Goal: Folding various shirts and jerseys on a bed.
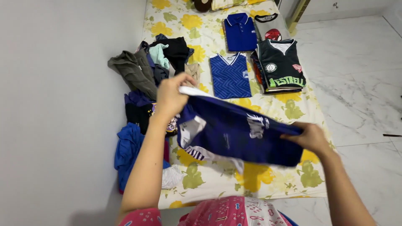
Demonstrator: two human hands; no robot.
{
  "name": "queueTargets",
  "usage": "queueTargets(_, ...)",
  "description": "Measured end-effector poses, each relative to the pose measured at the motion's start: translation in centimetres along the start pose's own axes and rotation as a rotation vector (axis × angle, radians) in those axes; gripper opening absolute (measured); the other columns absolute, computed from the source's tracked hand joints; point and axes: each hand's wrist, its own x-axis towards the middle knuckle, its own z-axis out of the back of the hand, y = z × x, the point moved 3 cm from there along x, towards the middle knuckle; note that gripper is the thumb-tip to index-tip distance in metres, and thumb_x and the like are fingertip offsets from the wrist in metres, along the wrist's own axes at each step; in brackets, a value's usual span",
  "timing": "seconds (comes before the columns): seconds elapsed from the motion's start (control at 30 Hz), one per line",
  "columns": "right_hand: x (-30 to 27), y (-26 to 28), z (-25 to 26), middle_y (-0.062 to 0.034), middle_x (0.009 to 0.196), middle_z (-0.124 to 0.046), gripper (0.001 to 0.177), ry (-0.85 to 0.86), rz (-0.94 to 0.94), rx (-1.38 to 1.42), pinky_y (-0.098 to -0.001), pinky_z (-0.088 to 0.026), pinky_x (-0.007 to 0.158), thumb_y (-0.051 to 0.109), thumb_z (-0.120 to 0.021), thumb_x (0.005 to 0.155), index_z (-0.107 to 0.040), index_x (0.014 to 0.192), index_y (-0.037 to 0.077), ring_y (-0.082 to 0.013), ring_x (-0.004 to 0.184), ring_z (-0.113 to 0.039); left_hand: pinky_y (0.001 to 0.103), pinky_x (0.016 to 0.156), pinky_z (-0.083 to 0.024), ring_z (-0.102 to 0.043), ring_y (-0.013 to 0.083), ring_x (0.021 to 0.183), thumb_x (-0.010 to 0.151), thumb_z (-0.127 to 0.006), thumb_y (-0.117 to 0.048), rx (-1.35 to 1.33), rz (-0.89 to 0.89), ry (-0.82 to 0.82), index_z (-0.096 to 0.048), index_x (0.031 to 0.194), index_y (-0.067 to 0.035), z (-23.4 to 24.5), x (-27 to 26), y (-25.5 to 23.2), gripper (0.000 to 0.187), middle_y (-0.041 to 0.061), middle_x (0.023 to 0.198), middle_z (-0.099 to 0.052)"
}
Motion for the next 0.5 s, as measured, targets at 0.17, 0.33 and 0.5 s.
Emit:
queueTargets(0.17,0.2,-9.3,6.6,-0.0088,0.081,-0.069,0.022,-0.736,0.290,-0.268,-0.0354,-0.052,0.076,0.008,-0.076,0.086,-0.078,0.106,0.019,-0.0255,0.075,-0.067,0.034,0.061,-0.048,-0.064,0.0228,0.064,0.082,-0.076,0.001,0.137,0.047,-0.216,-0.077,0.093,-0.009,0.9,0.7,-3.8,0.015,0.012,0.070,-0.065)
queueTargets(0.33,-1.4,-15.7,6.1,-0.0029,0.090,-0.064,0.035,-0.789,0.207,-0.347,-0.0371,-0.040,0.079,0.000,-0.072,0.082,-0.076,0.110,0.022,-0.0230,0.091,-0.060,0.035,0.072,-0.054,-0.073,0.0236,0.080,0.074,-0.071,0.006,0.187,0.158,-0.077,-0.077,0.096,-0.010,-4.2,-6.0,-2.6,0.027,0.012,0.089,-0.074)
queueTargets(0.5,-1.9,-25.3,-2.2,-0.0072,0.096,-0.063,0.041,-0.575,0.105,-0.341,-0.0414,-0.043,0.083,0.005,-0.076,0.076,-0.078,0.112,0.024,-0.0272,0.100,-0.059,0.037,0.082,-0.056,-0.076,0.0260,0.096,0.071,-0.063,0.010,0.186,0.559,0.347,-0.079,0.113,-0.018,-16.6,-20.3,7.6,0.053,0.014,0.103,-0.078)
